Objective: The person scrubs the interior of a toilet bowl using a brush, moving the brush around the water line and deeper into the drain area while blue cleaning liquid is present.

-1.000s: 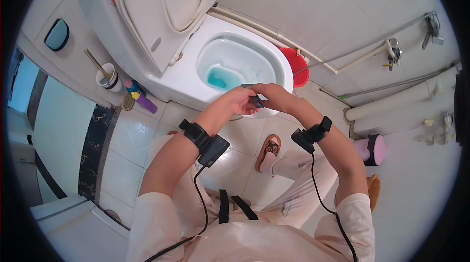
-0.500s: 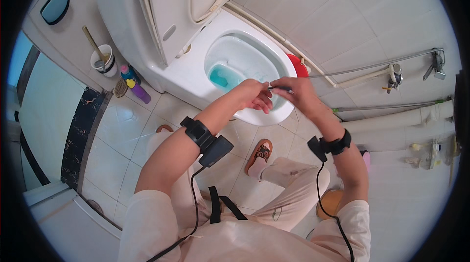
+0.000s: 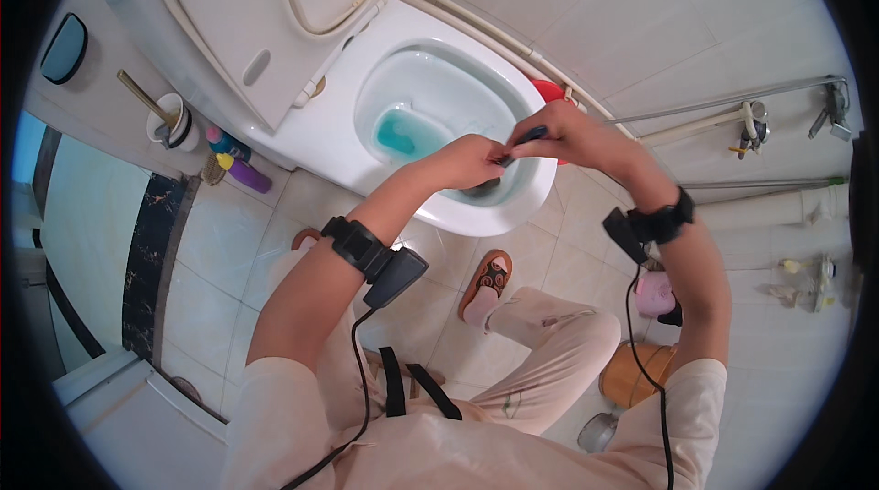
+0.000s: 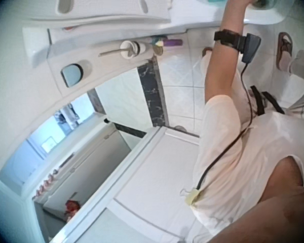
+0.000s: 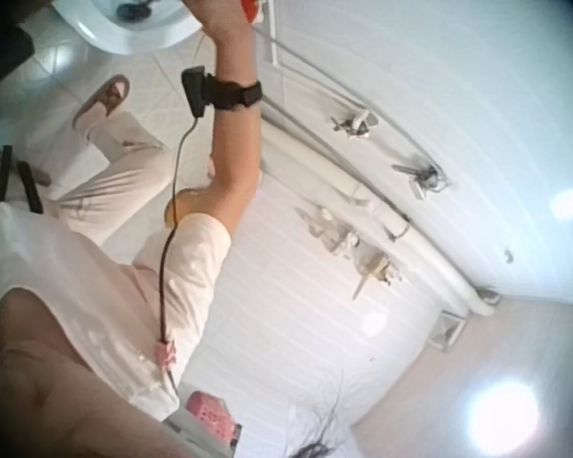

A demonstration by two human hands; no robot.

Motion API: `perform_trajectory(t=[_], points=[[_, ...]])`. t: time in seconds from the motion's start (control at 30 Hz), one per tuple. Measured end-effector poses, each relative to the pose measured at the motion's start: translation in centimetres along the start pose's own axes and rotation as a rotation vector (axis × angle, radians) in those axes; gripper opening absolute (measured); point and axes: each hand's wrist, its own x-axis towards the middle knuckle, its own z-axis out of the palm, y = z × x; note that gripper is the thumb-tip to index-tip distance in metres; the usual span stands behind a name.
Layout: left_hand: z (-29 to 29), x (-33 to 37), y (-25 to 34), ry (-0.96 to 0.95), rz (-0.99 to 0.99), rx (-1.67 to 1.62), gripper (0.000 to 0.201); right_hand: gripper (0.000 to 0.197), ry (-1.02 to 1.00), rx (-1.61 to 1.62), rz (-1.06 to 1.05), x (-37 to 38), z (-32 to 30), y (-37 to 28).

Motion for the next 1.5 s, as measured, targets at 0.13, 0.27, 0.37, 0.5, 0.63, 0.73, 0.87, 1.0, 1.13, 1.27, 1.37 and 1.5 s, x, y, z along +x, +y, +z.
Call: perform_trajectory(t=[0.13,0.27,0.37,0.5,0.63,0.73,0.87,1.0,1.13,1.27,1.37,1.5], points=[[-0.1,0.5,1.7,-0.085,-0.016,0.066,0.031,0.020,-0.016,-0.046,0.021,-0.9,-1.1,1.0],[-1.2,0.8,-1.0,0.100,-0.084,-0.204,0.032,0.019,0.084,-0.014,0.046,0.0,0.5,3.9],[-3.1,-0.3,-1.5,0.190,-0.057,-0.232,0.031,0.020,0.003,-0.050,-0.079,-1.4,0.4,2.4],[-4.6,-0.8,-1.6,0.292,-0.119,-0.236,0.029,0.020,-0.034,-0.104,-0.095,-3.1,0.6,0.2],[-3.5,-0.2,-1.3,0.295,-0.106,-0.202,0.028,0.020,0.040,-0.209,-0.099,-1.2,3.2,3.1],[-3.6,-0.1,-1.8,0.290,-0.075,-0.110,0.026,0.021,-0.047,-0.171,-0.095,-2.5,2.0,0.8],[-5.5,-0.9,-2.2,0.408,-0.104,-0.127,0.024,0.021,-0.053,-0.159,-0.135,-1.8,1.1,0.1],[-5.4,-0.5,-2.1,0.497,-0.044,-0.193,0.021,0.016,0.129,-0.240,-0.163,0.9,4.1,3.9],[-5.5,-0.6,-1.4,0.468,-0.104,-0.136,0.022,0.015,0.102,-0.265,-0.151,0.1,3.7,4.0],[-6.4,-1.3,-2.4,0.446,-0.124,-0.125,0.023,0.015,-0.097,-0.228,-0.082,-0.7,0.2,-0.9],[-4.6,-0.7,-2.2,0.342,-0.051,-0.108,0.023,0.018,-0.140,-0.329,-0.050,0.8,-0.9,-0.5],[-4.2,-0.6,-1.9,0.315,-0.078,0.031,0.025,0.018,-0.062,-0.464,-0.075,3.2,0.7,1.4]])
